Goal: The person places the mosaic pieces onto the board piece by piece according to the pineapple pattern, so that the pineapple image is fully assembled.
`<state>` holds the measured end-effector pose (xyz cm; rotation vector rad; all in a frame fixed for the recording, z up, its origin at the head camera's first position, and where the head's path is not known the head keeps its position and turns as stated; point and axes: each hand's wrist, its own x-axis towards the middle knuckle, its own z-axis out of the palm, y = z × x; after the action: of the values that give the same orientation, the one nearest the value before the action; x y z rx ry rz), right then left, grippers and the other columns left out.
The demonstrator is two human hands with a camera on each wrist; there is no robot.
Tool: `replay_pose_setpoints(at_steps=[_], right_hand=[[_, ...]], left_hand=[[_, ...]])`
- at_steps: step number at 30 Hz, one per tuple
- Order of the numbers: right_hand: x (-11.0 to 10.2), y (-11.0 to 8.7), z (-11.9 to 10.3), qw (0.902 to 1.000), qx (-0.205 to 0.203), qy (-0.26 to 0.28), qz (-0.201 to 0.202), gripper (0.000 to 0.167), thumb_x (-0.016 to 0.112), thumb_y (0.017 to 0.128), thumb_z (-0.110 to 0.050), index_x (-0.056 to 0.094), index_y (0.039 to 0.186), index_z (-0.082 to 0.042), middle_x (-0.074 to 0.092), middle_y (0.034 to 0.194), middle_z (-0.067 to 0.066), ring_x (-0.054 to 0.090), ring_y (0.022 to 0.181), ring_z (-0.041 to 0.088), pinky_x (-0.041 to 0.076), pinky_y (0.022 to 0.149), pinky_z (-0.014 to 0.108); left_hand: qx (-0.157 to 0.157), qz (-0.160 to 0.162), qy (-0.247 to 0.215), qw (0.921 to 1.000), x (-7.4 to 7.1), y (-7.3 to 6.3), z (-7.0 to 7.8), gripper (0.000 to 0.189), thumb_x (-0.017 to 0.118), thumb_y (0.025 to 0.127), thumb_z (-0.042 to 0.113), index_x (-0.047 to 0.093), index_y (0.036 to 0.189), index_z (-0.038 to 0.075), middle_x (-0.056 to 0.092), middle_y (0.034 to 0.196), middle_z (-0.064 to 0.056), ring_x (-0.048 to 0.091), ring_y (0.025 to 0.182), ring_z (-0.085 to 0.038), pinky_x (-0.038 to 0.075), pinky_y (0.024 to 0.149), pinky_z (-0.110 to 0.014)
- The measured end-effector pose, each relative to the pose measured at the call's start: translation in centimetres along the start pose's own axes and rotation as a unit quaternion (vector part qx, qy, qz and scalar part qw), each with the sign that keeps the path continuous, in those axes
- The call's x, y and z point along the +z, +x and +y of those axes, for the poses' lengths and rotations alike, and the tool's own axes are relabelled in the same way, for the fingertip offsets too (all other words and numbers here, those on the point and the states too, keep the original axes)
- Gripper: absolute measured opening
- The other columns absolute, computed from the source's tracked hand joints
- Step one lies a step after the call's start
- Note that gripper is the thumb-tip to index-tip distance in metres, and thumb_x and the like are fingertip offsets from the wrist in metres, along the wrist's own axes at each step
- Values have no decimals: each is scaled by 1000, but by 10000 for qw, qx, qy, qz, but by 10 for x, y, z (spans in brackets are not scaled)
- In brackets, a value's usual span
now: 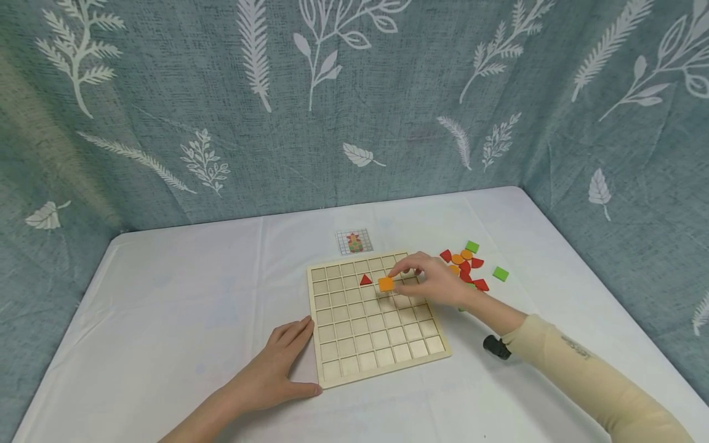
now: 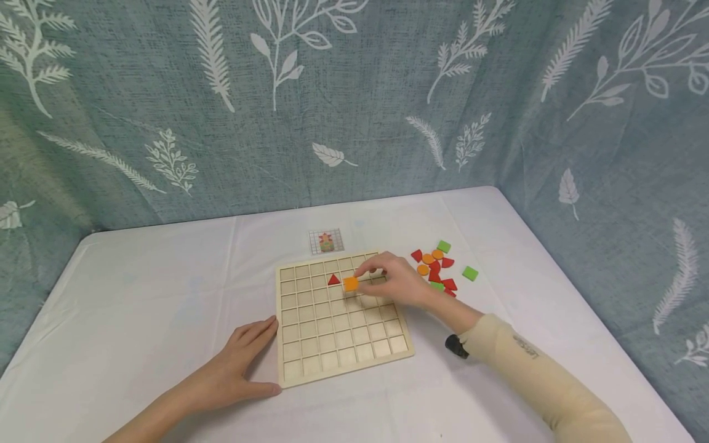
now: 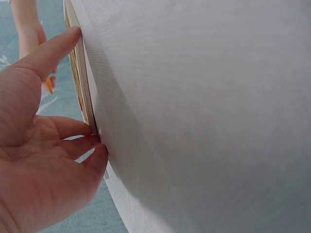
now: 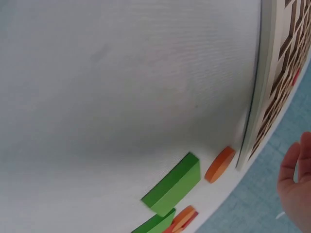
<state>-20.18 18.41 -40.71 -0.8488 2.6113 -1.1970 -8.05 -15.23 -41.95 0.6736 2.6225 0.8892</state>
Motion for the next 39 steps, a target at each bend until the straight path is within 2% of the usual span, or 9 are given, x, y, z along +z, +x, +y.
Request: replay_pose_setpoints(at_steps=[6,19,30,39], right_hand=[[5,4,-3,9999,-49,-40,-117,23,77,85,-21,72,108,-19,67,107,-9,55,99,17,47,85,40],[17,16,-9,9993,-222,-44,-288,22,76,86,-20,72,107,-16,68,109,-5,55,105,19,48,83,38],[25,18,-6,9989,30,-82,-461,22,74,87,-24,72,108,-17,66,110,-7,54,102,17,46,85,36],[27,20,-5,9986,46,-256,-465,22,75,87,-23,72,108,-17,67,109,-7,54,106,18,44,90,38]], left_hand=[[13,-1,-10,10000,0,0,0,104,78,78,51,28,151,-4,24,158,-14,22,141,-33,34,105,-54],[-105,-74,-67,9999,-1,1,0,104,79,77,50,28,151,-3,23,159,-13,21,142,-34,32,107,-54],[-74,-74,-28,9999,-2,1,-1,104,78,77,51,28,151,-3,23,159,-13,21,142,-33,32,107,-54],[-1,-46,3,10000,-2,1,-2,104,78,78,51,28,151,-3,24,158,-14,22,141,-34,33,107,-54]])
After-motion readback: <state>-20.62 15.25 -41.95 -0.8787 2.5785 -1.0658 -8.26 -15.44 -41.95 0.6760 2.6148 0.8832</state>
